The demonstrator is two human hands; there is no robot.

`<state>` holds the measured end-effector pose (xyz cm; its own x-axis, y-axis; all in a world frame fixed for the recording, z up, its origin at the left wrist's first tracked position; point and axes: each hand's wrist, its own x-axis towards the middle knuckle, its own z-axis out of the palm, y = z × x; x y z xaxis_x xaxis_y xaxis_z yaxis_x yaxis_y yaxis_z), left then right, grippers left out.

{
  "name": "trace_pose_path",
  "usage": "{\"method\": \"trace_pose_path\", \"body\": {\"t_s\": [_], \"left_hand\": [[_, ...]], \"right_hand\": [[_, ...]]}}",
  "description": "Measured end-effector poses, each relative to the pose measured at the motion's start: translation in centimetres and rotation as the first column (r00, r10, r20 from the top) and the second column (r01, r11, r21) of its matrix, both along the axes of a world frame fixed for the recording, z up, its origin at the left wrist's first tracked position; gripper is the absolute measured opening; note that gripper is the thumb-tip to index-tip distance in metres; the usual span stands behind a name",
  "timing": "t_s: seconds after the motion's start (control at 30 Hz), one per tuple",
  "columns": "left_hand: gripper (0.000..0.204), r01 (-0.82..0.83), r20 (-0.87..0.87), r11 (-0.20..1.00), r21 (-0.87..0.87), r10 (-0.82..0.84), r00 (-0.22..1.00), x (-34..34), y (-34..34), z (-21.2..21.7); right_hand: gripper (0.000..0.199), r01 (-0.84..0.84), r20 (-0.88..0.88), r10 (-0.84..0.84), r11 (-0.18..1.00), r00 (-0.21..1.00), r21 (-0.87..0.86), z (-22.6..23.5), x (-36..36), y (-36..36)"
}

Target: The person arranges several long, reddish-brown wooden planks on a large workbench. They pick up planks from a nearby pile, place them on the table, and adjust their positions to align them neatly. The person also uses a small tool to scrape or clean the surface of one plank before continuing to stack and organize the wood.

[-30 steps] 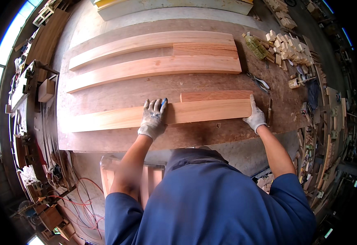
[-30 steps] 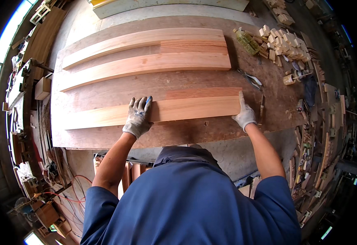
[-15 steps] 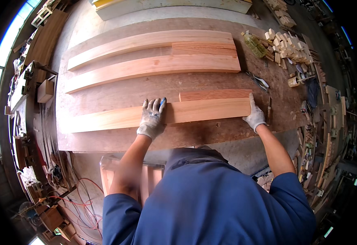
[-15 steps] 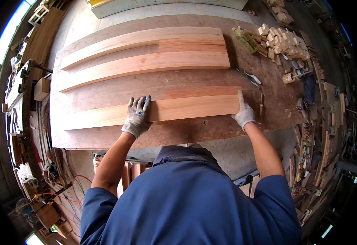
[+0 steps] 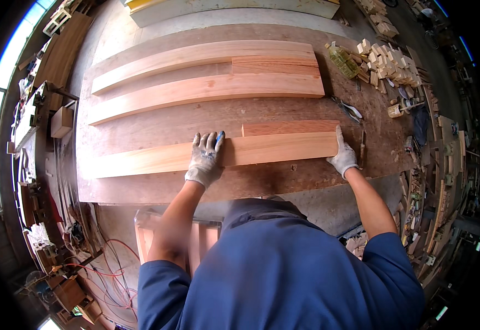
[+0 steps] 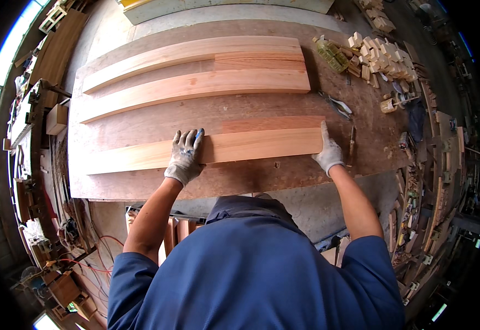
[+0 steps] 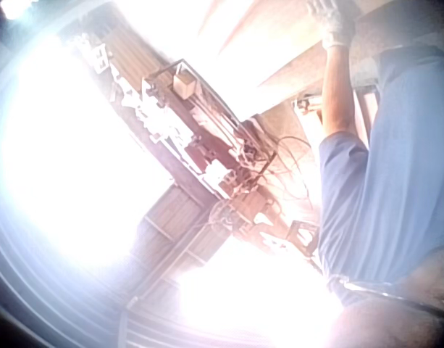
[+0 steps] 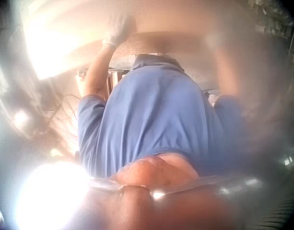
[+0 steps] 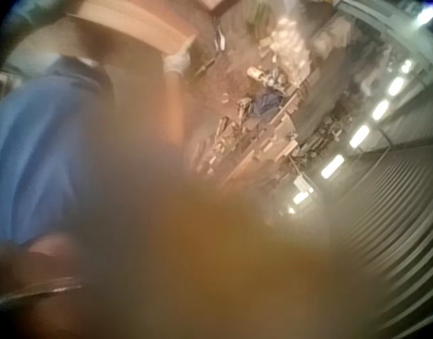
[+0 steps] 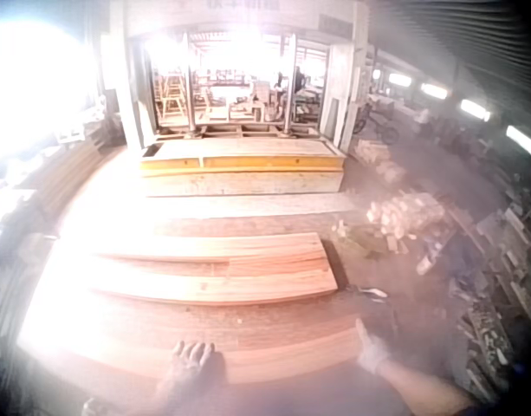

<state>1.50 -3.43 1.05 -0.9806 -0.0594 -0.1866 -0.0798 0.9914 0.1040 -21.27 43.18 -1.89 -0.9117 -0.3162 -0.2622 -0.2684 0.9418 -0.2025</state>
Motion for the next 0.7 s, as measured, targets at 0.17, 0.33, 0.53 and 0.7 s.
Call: {"method": "trace_pose_path", "body": {"t_s": [0.17, 0.33, 0.53, 0.7], "left_hand": [[0.117, 0.002, 0.002, 1.0, -0.003, -0.002, 1.0, -0.1, 0.0, 0.0], [0.118, 0.003, -0.002, 1.0, 0.002, -0.003, 1.0, -0.1, -0.1, 0.0], [0.117, -0.003, -0.01, 1.0, 0.0, 0.003, 1.0, -0.1, 0.1, 0.1], [0.117, -0.001, -0.012, 1.0, 0.008, 0.001, 1.0, -0.2, 0.0, 0.1]], "right_hand": [[0.138, 0.007, 0.006, -0.007, 1.0, 1.0, 0.017, 0.2, 0.1, -0.2], [0.136, 0.009, 0.004, -0.009, 1.0, 1.0, 0.014, 0.5, 0.2, -0.3], [0.136, 0.007, 0.013, -0.008, 0.999, 1.0, 0.04, 1.3, 0.5, -0.7], [0.137, -0.005, -0.004, 0.005, 1.0, 1.0, 0.023, 0.7, 0.3, -0.3]]}}
